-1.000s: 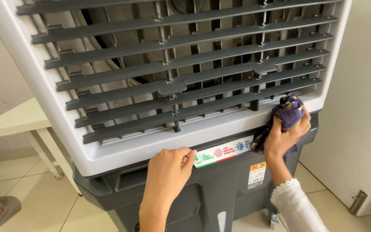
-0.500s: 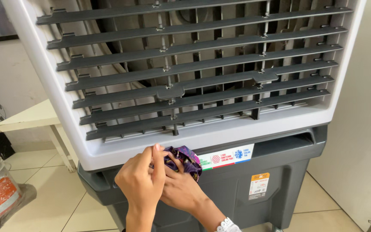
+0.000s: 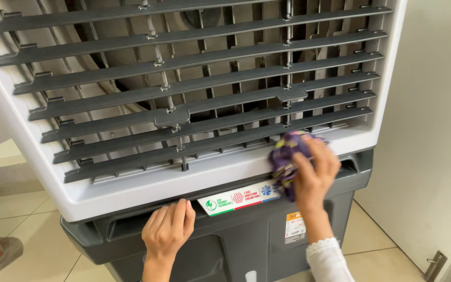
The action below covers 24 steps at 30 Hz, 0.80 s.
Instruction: The person wipes the exterior surfaces of a large air cooler with a patterned cloth. They clean the lower front panel, the vented grille, and the top control panel in sequence.
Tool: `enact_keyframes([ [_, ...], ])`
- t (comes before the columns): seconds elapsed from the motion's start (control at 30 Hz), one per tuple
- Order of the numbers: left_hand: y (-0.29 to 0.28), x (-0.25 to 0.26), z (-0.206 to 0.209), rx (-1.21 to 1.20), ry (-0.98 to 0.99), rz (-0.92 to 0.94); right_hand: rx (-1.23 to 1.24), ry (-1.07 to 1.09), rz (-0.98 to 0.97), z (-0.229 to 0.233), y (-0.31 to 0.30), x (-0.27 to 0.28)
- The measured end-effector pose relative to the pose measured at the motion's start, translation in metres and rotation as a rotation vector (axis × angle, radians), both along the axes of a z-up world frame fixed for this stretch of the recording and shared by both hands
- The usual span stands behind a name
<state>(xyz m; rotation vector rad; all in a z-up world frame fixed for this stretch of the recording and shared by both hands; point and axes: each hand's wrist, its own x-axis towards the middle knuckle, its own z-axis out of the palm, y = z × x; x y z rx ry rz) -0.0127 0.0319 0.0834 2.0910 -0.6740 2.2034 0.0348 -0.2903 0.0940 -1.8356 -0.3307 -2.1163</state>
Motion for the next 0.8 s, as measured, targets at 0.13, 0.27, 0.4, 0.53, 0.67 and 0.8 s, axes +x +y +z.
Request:
enact_keyframes([
  [0.13, -0.008, 0.01, -0.019, -0.096, -0.049, -0.011, 0.451, 0.068, 0.04, -0.011, -0.111, 0.005],
  [0.27, -0.008, 0.014, -0.023, -0.087, -0.021, 0.003, 0.564, 0.26, 0.186, -0.043, -0.166, 0.009],
  [0.4, -0.008, 0.017, -0.023, -0.081, -0.026, 0.027, 0.605, 0.223, -0.118, -0.057, -0.128, 0.038],
  [0.53, -0.008, 0.017, -0.024, -0.079, -0.012, 0.034, 0.632, 0.045, -0.316, -0.059, -0.043, 0.045],
  [0.67, -0.009, 0.018, -0.025, -0.086, 0.007, 0.047, 0.616, -0.002, -0.16, -0.059, 0.013, 0.026],
  [0.8, -0.007, 0.019, -0.026, -0.075, 0.002, 0.039, 0.419, 0.032, -0.088, -0.056, 0.036, 0.009],
])
